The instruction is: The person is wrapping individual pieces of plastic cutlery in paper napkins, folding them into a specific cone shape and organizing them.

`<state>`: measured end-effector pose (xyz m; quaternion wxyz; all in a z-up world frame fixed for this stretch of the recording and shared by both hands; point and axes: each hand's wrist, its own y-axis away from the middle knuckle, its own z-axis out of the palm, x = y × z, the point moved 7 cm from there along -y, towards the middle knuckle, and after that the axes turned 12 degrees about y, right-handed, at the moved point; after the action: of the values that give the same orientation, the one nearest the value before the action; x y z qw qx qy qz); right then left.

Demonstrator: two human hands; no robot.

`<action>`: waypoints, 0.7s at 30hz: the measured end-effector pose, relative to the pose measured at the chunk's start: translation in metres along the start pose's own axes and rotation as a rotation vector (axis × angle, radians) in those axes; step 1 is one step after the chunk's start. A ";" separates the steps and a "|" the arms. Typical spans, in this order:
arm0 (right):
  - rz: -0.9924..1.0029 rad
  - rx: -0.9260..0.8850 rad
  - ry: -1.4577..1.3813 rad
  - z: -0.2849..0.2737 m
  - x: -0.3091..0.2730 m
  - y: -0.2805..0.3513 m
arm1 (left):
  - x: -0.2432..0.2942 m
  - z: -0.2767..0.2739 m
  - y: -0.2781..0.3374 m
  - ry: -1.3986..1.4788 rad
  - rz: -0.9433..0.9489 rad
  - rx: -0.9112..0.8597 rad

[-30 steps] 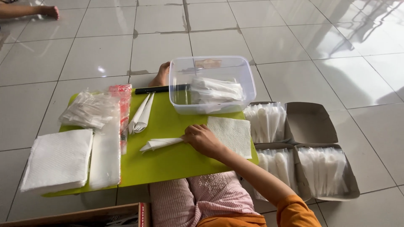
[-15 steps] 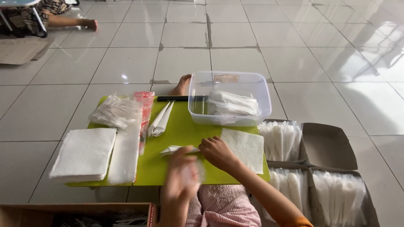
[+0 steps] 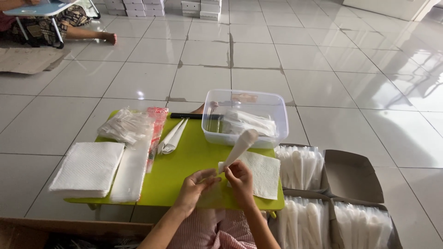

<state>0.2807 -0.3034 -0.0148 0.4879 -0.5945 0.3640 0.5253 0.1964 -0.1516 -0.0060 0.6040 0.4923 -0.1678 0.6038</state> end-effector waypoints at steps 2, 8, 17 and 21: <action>-0.026 0.036 -0.025 0.001 -0.003 0.008 | -0.011 -0.010 -0.014 -0.049 0.113 -0.060; 0.014 0.126 -0.064 -0.005 0.011 0.011 | 0.027 0.025 0.022 -0.811 0.752 -0.172; -0.004 0.226 -0.002 -0.002 -0.003 0.018 | 0.026 0.021 0.032 -1.001 0.852 -0.113; -0.076 0.233 -0.130 -0.002 -0.007 0.028 | 0.028 0.014 0.029 -0.882 0.797 -0.102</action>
<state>0.2539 -0.3130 -0.0138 0.5959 -0.5119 0.3672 0.4981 0.1826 -0.1532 0.0343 0.2270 0.5659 -0.6034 0.5139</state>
